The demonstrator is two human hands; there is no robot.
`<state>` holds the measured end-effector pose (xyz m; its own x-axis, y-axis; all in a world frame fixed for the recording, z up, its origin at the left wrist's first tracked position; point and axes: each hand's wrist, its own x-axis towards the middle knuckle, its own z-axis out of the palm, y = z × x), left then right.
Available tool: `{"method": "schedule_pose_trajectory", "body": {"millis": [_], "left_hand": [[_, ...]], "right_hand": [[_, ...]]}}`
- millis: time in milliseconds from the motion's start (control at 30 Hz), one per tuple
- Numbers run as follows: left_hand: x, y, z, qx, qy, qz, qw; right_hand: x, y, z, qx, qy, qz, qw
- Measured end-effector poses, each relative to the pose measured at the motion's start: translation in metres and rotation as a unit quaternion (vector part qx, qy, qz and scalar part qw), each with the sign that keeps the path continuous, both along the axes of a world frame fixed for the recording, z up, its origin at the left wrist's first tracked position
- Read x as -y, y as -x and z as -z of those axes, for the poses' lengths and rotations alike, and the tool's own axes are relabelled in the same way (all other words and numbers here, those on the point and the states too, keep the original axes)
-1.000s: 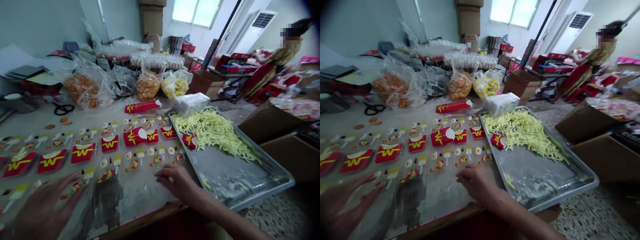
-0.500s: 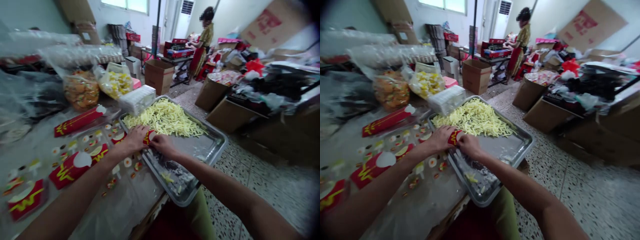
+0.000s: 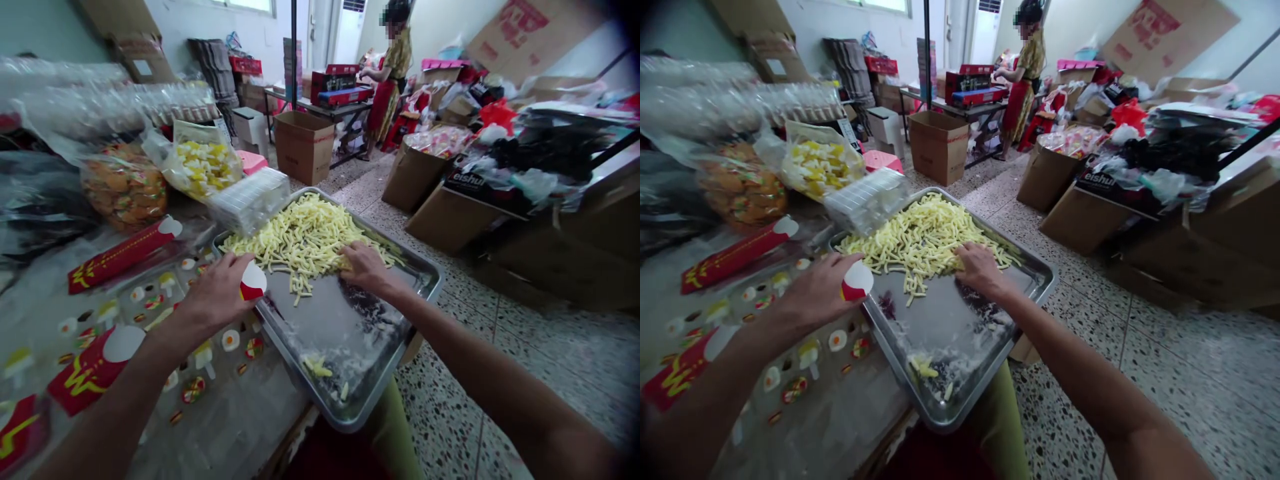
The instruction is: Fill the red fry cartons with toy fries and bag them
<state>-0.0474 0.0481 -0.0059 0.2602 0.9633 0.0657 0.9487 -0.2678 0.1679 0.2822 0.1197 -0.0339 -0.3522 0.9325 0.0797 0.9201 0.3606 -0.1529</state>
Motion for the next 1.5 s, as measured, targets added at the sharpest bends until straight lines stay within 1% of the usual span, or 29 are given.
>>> {"method": "schedule_pose_trajectory", "body": {"millis": [67, 167, 233, 267, 300, 333, 367, 400, 433, 467, 500, 533, 600, 667, 700, 733, 833, 867, 933, 1033, 1100, 1167, 1233, 1300, 1400, 1433, 1500], "left_hand": [[0.006, -0.006, -0.002, 0.035, -0.005, 0.001, 0.999], [0.013, -0.021, -0.006, 0.066, -0.029, -0.020, 0.997], [0.015, -0.029, -0.008, 0.079, -0.033, -0.019, 0.996], [0.016, -0.032, -0.008, 0.085, -0.028, -0.010, 0.996], [0.017, -0.035, -0.007, 0.089, -0.023, 0.000, 0.996], [0.018, -0.036, -0.006, 0.093, -0.019, 0.008, 0.995], [0.019, -0.037, -0.005, 0.095, -0.018, 0.014, 0.995], [0.020, -0.038, -0.004, 0.095, -0.020, 0.014, 0.995], [0.021, -0.037, -0.002, 0.092, -0.025, 0.008, 0.995], [0.023, -0.036, -0.001, 0.087, -0.029, 0.000, 0.996], [0.024, -0.035, 0.001, 0.081, -0.033, -0.012, 0.996], [0.026, -0.033, 0.002, 0.072, -0.036, -0.024, 0.996], [0.030, -0.028, 0.005, 0.053, -0.037, -0.045, 0.997], [0.034, -0.026, 0.009, 0.037, -0.027, -0.050, 0.998], [0.037, -0.026, 0.010, 0.034, -0.019, -0.049, 0.998], [0.039, -0.027, 0.012, 0.035, -0.011, -0.042, 0.998], [0.044, -0.032, 0.016, 0.057, -0.001, -0.015, 0.998], [0.045, -0.033, 0.017, 0.064, -0.005, -0.006, 0.998], [0.047, -0.032, 0.019, 0.070, -0.013, 0.006, 0.997], [0.049, -0.026, 0.023, 0.071, -0.008, 0.014, 0.997], [0.051, -0.023, 0.025, 0.074, -0.001, 0.016, 0.997], [0.053, -0.024, 0.027, 0.078, 0.007, 0.021, 0.997], [0.055, -0.028, 0.026, 0.084, 0.014, 0.033, 0.996], [0.056, -0.033, 0.025, 0.093, 0.014, 0.045, 0.994], [0.057, -0.037, 0.023, 0.105, 0.007, 0.048, 0.993], [0.057, -0.038, 0.022, 0.106, 0.008, 0.044, 0.993], [0.058, -0.039, 0.019, 0.097, 0.015, 0.039, 0.994]], "right_hand": [[0.000, -0.005, -0.003, -0.073, 0.051, -0.022, 0.996], [0.007, -0.016, -0.013, -0.206, 0.114, -0.032, 0.971], [0.010, -0.027, -0.020, -0.231, 0.138, -0.039, 0.962], [0.012, -0.033, -0.022, -0.214, 0.132, -0.038, 0.967], [0.014, -0.038, -0.025, -0.181, 0.108, -0.030, 0.977], [0.017, -0.043, -0.026, -0.142, 0.064, -0.011, 0.988], [0.020, -0.046, -0.028, -0.102, 0.006, 0.016, 0.995], [0.024, -0.047, -0.029, -0.066, -0.050, 0.043, 0.996], [0.029, -0.047, -0.029, -0.038, -0.093, 0.065, 0.993], [0.036, -0.046, -0.029, -0.019, -0.114, 0.076, 0.990], [0.043, -0.044, -0.028, -0.008, -0.114, 0.070, 0.991], [0.050, -0.041, -0.027, -0.005, -0.096, 0.049, 0.994], [0.064, -0.035, -0.023, -0.028, -0.032, -0.006, 0.999], [0.075, -0.029, -0.018, -0.070, 0.022, -0.040, 0.996], [0.079, -0.026, -0.015, -0.075, 0.038, -0.052, 0.995], [0.081, -0.023, -0.012, -0.060, 0.045, -0.060, 0.995], [0.084, -0.015, -0.005, 0.051, 0.037, -0.063, 0.996], [0.084, -0.014, -0.003, 0.073, 0.040, -0.059, 0.995], [0.084, -0.015, -0.001, 0.049, 0.054, -0.047, 0.996], [0.087, -0.016, -0.004, -0.049, 0.085, -0.039, 0.994], [0.087, -0.014, -0.008, -0.074, 0.084, -0.048, 0.993], [0.084, -0.008, -0.009, -0.046, 0.061, -0.084, 0.994], [0.077, -0.002, -0.006, 0.006, 0.036, -0.124, 0.992], [0.069, 0.001, 0.001, 0.052, 0.038, -0.143, 0.988], [0.064, -0.001, 0.010, 0.059, 0.062, -0.135, 0.987], [0.064, -0.003, 0.011, 0.042, 0.064, -0.123, 0.989], [0.071, -0.006, 0.008, -0.016, 0.063, -0.070, 0.995]]}}
